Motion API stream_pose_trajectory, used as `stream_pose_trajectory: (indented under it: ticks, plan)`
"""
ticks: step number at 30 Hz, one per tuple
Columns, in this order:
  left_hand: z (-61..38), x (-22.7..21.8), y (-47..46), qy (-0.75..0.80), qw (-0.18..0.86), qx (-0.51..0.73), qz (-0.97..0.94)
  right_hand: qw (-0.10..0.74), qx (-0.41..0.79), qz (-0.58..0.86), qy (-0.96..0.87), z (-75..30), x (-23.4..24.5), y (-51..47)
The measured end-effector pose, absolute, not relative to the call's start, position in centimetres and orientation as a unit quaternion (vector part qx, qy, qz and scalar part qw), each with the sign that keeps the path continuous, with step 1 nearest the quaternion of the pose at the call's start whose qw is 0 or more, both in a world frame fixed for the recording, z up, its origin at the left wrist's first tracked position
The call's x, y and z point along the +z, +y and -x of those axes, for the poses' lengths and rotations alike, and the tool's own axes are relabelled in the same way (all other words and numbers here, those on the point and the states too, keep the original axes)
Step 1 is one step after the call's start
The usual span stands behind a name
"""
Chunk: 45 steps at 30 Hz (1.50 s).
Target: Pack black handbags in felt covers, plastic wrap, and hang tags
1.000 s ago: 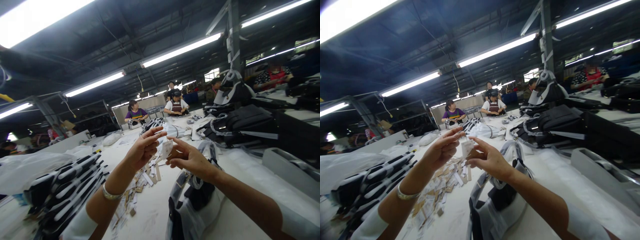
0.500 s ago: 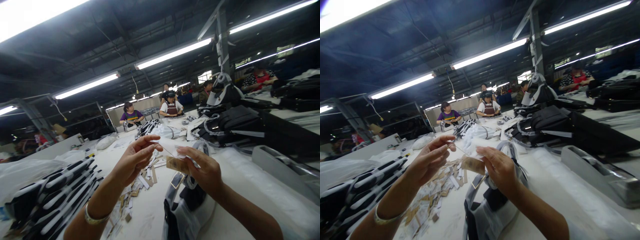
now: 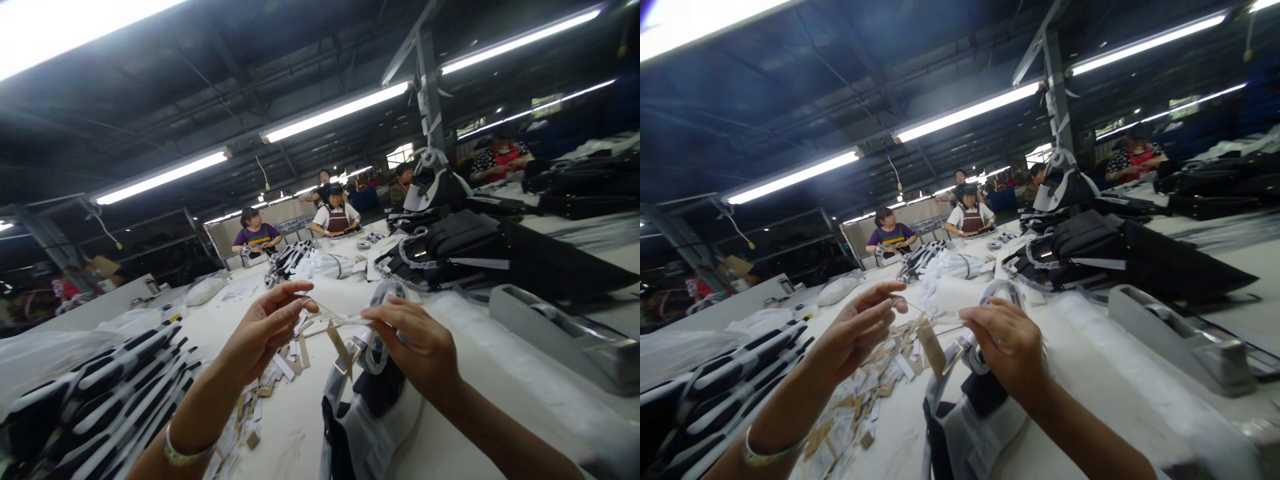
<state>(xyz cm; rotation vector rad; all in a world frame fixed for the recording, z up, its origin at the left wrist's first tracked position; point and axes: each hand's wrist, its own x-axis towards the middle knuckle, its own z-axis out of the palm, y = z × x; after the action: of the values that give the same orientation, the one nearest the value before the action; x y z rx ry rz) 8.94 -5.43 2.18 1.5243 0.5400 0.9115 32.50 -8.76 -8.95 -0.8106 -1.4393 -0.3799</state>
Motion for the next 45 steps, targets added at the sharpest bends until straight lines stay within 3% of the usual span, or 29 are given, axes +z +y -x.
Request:
stream_pose_trajectory:
  ticks: [4,9,19,28,35,45]
  plan:
    - [-9.3,2.0,-5.5,0.249,0.596,0.397,-0.653,0.683,0.014,0.415,-0.601,-31.8,-8.8,-9.5]
    - [-9.5,2.1,-5.9,0.258,0.586,0.417,-0.645,0.639,0.095,0.443,-0.621,-31.7,-8.7,-10.2]
    - [-10.8,2.4,-8.0,0.243,0.608,0.402,-0.64,0.596,0.109,0.379,-0.699,-28.4,-7.8,-12.4]
    - [-10.9,1.8,-10.0,0.219,0.673,0.37,-0.602,0.672,0.141,0.367,-0.628,-26.0,-9.7,-12.5]
    - [-9.6,1.4,-9.6,0.236,0.683,0.323,-0.611,0.62,0.142,0.365,-0.68,-27.8,-11.6,-13.8]
    - [-9.7,-3.7,-6.9,0.266,0.643,0.263,-0.668,0.594,0.426,0.396,-0.556,-29.3,-12.7,-17.2]
